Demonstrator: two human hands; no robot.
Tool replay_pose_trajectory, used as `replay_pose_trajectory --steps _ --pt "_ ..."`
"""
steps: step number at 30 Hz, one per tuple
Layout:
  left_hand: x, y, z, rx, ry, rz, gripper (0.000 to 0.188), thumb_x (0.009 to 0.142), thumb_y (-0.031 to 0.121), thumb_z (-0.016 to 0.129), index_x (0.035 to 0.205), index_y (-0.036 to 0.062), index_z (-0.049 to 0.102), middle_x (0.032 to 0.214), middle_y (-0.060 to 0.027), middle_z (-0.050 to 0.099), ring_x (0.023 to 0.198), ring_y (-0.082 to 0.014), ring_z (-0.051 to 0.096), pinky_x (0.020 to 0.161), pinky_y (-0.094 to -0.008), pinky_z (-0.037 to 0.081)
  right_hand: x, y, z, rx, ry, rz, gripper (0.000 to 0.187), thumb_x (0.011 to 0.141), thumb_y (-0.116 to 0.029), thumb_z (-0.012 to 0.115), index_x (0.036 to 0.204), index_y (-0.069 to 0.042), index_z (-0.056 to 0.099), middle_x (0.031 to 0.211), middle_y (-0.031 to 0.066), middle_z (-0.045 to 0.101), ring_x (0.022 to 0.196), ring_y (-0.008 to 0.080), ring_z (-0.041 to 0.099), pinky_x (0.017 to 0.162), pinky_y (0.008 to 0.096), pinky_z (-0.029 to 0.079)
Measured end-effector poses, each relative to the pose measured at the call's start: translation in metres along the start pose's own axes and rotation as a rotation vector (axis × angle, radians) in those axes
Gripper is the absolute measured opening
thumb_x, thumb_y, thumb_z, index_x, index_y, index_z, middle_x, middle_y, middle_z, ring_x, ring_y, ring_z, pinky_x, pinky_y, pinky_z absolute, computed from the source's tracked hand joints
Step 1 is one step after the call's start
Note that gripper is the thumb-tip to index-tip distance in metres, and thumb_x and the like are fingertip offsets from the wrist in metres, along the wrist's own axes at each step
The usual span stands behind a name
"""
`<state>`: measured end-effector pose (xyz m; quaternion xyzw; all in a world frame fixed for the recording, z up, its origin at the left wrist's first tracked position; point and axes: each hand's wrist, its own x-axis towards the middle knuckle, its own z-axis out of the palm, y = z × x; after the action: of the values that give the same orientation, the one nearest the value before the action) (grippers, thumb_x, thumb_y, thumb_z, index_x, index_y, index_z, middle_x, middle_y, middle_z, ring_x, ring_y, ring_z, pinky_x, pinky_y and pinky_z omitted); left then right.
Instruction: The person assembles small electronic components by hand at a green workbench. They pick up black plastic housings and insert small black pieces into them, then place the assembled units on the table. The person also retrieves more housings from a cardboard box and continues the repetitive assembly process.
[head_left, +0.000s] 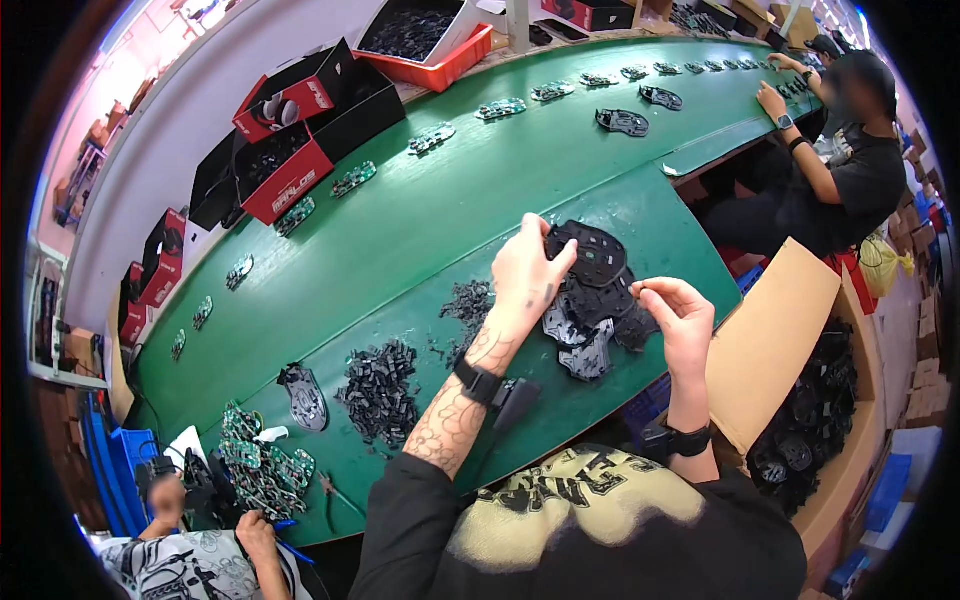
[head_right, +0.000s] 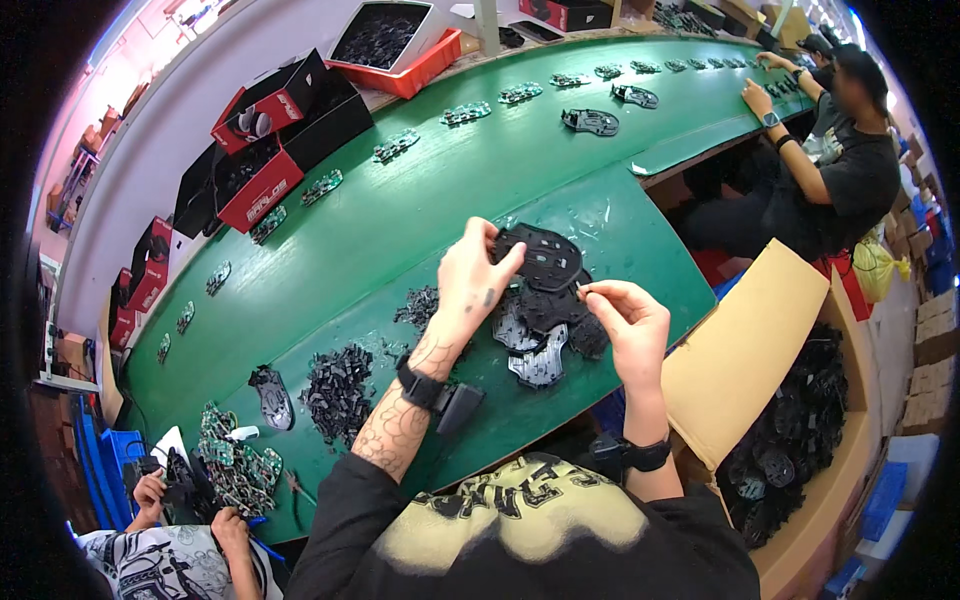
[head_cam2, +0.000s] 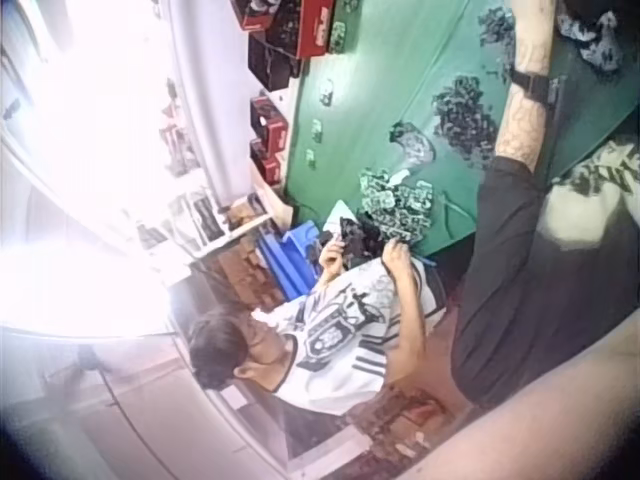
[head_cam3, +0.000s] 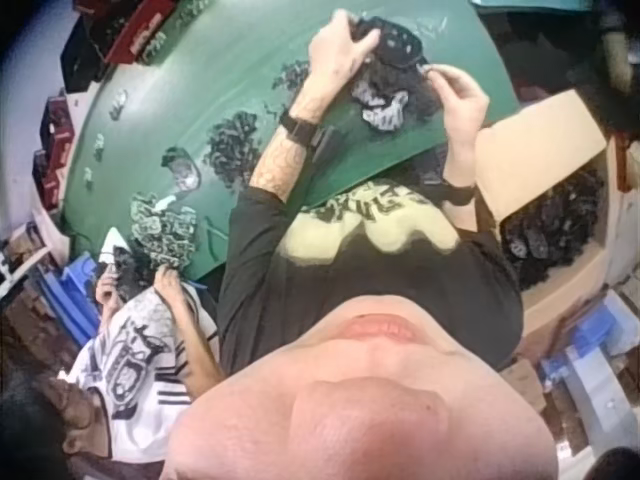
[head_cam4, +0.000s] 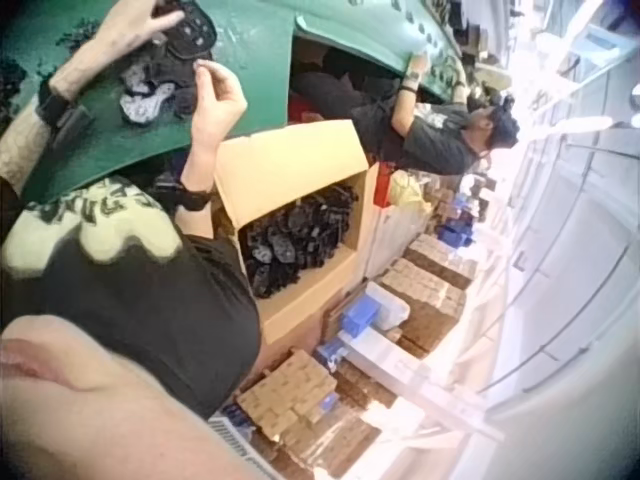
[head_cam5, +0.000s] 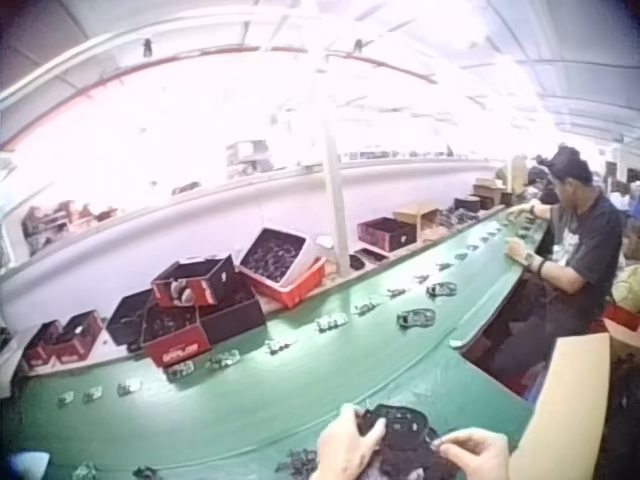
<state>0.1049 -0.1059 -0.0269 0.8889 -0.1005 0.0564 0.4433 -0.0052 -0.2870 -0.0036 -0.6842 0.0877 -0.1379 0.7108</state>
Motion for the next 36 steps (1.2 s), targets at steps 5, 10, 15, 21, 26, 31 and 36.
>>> replay_pose_trajectory --steps 5,10,15,21,26,31,36 --pt "-0.027 -0.008 -0.035 -0.258 0.195 0.065 0.04 0.083 0.018 0.071 0.111 -0.0022 0.051 0.086 -0.0107 0.063 0.062 -0.0143 0.061 0.058 -0.0276 0.05 0.003 0.0 0.048 -0.177 -0.102 -0.295 0.013 0.076 0.0 0.071 0.088 -0.001 0.069 0.121 0.0135 0.06 0.12 0.0251 0.052 0.1 0.0363 0.039" --pt "-0.043 -0.027 -0.048 -0.249 0.166 0.062 0.036 0.084 0.016 0.069 0.11 -0.0024 0.053 0.091 -0.0105 0.062 0.067 -0.0121 0.061 0.06 -0.0263 0.048 0.02 0.003 0.08 -0.35 -0.187 -0.375 0.01 0.077 -0.005 0.07 0.087 -0.002 0.068 0.122 0.014 0.06 0.121 0.0285 0.052 0.099 0.0377 0.04" --pt "-0.051 -0.02 -0.054 -0.288 0.175 0.167 0.032 0.083 0.016 0.068 0.108 0.0005 0.057 0.096 -0.0088 0.061 0.071 -0.0121 0.058 0.062 -0.0265 0.047 0.027 0.011 0.083 -0.286 -0.232 -0.33 0.012 0.078 -0.002 0.068 0.09 0.0 0.067 0.105 0.0107 0.066 0.098 0.0215 0.062 0.089 0.0314 0.046" --pt "-0.046 -0.018 -0.048 -0.361 0.137 0.27 0.056 0.082 0.024 0.073 0.129 0.0049 0.05 0.1 -0.0093 0.062 0.082 -0.0135 0.059 0.066 -0.0263 0.048 0.031 0.0 0.071 -0.282 -0.232 -0.353 0.01 0.083 0.0 0.065 0.093 0.0 0.064 0.095 0.0053 0.065 0.089 0.0142 0.061 0.082 0.0269 0.047" --pt "-0.056 -0.011 -0.048 -0.516 -0.18 -0.025 0.055 0.081 0.022 0.073 0.128 0.0029 0.052 0.093 -0.007 0.066 0.08 -0.0093 0.061 0.068 -0.025 0.049 0.033 0.014 0.064 0.132 -0.087 -0.143 0.01 0.089 -0.003 0.063 0.099 0.0 0.063 0.094 0.0011 0.063 0.087 0.0063 0.057 0.076 0.0202 0.045" --pt "-0.06 -0.005 -0.046 -0.466 -0.031 0.039 0.02 0.081 0.016 0.069 0.092 -0.0015 0.068 0.077 -0.0063 0.065 0.07 -0.0119 0.061 0.064 -0.0269 0.049 0.021 0.021 0.066 0.407 -0.056 -0.078 0.012 0.089 -0.002 0.062 0.101 0.0 0.061 0.094 0.0037 0.063 0.088 0.0096 0.06 0.077 0.022 0.047" --pt "-0.062 0.012 -0.05 -0.339 0.121 0.171 0.016 0.078 0.011 0.067 0.089 -0.0016 0.066 0.077 -0.0114 0.064 0.067 -0.0191 0.062 0.064 -0.0289 0.048 0.008 0.018 0.066 0.267 -0.001 -0.39 0.01 0.09 0.003 0.059 0.1 0.002 0.058 0.108 0.0108 0.059 0.095 0.016 0.06 0.087 0.0295 0.049"
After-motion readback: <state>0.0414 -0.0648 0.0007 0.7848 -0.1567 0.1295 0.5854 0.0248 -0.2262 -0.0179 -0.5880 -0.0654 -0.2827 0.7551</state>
